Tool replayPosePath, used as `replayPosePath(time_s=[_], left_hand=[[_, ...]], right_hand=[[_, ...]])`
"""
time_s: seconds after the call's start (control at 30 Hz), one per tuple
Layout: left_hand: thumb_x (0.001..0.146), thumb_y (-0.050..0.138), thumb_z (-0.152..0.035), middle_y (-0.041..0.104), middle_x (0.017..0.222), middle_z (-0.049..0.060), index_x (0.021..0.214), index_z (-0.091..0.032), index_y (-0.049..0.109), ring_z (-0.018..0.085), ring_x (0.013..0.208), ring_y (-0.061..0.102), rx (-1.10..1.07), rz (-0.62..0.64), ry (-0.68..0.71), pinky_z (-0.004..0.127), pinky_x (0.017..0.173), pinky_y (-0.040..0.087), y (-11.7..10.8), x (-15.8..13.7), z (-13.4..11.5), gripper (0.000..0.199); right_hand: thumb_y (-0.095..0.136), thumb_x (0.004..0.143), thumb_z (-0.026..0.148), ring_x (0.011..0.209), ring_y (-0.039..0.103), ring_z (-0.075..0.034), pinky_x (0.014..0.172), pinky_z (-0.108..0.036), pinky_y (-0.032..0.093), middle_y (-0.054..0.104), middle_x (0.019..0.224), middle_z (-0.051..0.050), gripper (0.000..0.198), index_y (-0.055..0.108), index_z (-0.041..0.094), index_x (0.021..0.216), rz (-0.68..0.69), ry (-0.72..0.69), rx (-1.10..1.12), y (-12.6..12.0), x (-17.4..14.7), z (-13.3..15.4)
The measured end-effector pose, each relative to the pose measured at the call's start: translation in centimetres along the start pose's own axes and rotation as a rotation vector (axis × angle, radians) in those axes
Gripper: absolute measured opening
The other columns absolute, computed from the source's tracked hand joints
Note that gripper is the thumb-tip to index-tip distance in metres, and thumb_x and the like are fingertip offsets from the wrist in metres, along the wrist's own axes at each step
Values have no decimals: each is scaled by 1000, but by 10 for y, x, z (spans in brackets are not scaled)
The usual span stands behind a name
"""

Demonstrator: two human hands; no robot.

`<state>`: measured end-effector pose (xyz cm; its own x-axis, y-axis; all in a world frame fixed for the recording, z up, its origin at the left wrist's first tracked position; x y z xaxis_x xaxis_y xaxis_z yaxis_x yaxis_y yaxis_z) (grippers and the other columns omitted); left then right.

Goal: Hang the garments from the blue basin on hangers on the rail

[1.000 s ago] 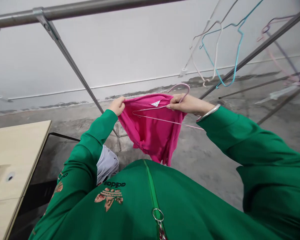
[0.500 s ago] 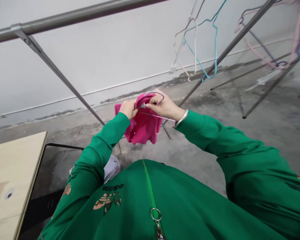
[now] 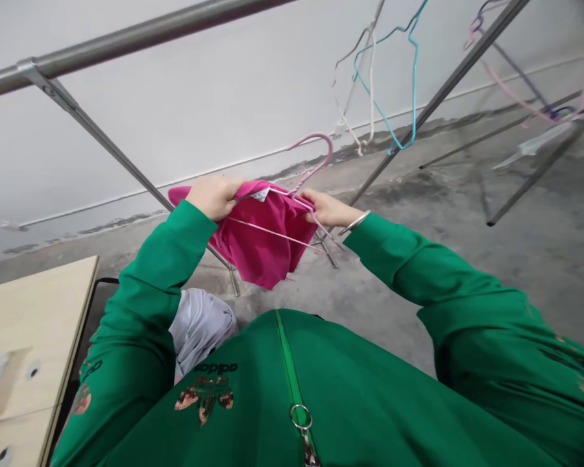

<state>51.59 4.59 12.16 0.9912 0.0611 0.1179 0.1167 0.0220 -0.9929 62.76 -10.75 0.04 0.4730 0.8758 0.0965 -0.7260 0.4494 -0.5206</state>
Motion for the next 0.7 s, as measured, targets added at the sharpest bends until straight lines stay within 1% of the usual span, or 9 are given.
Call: replayPosePath(time_s=[0.1, 0.2, 0.27, 0.37, 0.47, 0.53, 0.6, 0.67, 0.7], left_hand=[[83, 47, -18, 67, 99, 6, 105, -21, 63, 27, 103, 62, 183, 76, -71, 35, 85, 44, 0, -11, 15, 27], [88, 41, -19, 66, 101, 10, 110, -22, 62, 28, 104, 61, 277, 39, -195, 38, 84, 44, -6, -21, 30, 31], [91, 35, -18, 66, 99, 12, 112, -21, 61, 29, 103, 61, 304, 19, -244, 40, 84, 43, -7, -27, 34, 34], [93, 27, -18, 65, 97, 16, 113, -19, 61, 31, 101, 61, 342, -8, -293, 42, 81, 44, -8, -33, 35, 39], [94, 23, -18, 64, 98, 19, 115, -17, 60, 32, 98, 61, 366, -45, -334, 43, 78, 45, -10, -37, 34, 43], [93, 23, -16, 64, 98, 20, 115, -16, 60, 33, 99, 61, 358, -90, -373, 43, 79, 45, -11, -39, 35, 43], [92, 25, -15, 65, 99, 20, 115, -16, 60, 33, 99, 61, 341, -134, -420, 44, 79, 45, -11, -41, 41, 42], [91, 28, -15, 66, 100, 20, 116, -17, 61, 33, 99, 62, 328, -154, -456, 43, 79, 46, -11, -42, 50, 41], [90, 31, -16, 66, 101, 19, 117, -17, 61, 32, 98, 63, 318, -152, -467, 42, 79, 46, -10, -42, 55, 40]], right_hand=[[61, 70, 24, 79, 55, -18, 72, -29, 43, 64, 90, -5, 29, 58, 15, 97, -193, -17, -250, -29, 4, -4], [55, 76, 21, 85, 56, -23, 75, -32, 40, 64, 90, -11, 17, 60, 14, 91, -293, -47, -451, -46, 4, 0], [50, 78, 18, 89, 56, -25, 75, -33, 39, 63, 94, -13, 17, 60, 14, 92, -323, -68, -572, -51, 4, 6], [45, 79, 11, 91, 53, -26, 71, -34, 36, 60, 100, -16, 24, 60, 15, 96, -386, -76, -761, -55, 4, 15], [43, 76, 7, 90, 52, -28, 71, -36, 35, 58, 101, -19, 26, 59, 13, 95, -415, -64, -882, -50, 9, 20], [44, 75, 6, 88, 52, -27, 72, -36, 36, 57, 102, -20, 25, 58, 12, 93, -376, -58, -835, -38, 11, 21], [47, 76, 10, 84, 52, -25, 72, -34, 39, 58, 98, -17, 19, 58, 13, 90, -264, -72, -687, -18, 7, 23], [53, 80, 22, 81, 54, -22, 73, -33, 42, 62, 94, -13, 16, 59, 14, 93, -4, -128, -467, 13, -2, 28], [56, 82, 30, 81, 56, -20, 74, -32, 44, 64, 93, -10, 22, 60, 15, 97, 135, -161, -348, 28, -9, 33]])
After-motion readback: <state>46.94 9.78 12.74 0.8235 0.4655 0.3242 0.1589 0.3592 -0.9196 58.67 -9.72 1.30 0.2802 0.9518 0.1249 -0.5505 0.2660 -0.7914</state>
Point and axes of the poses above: each hand's wrist, its own x-axis towards the middle knuckle, its own y-axis out of the palm, z = x × y, the point moved 9 cm from there along x, towards the middle knuckle
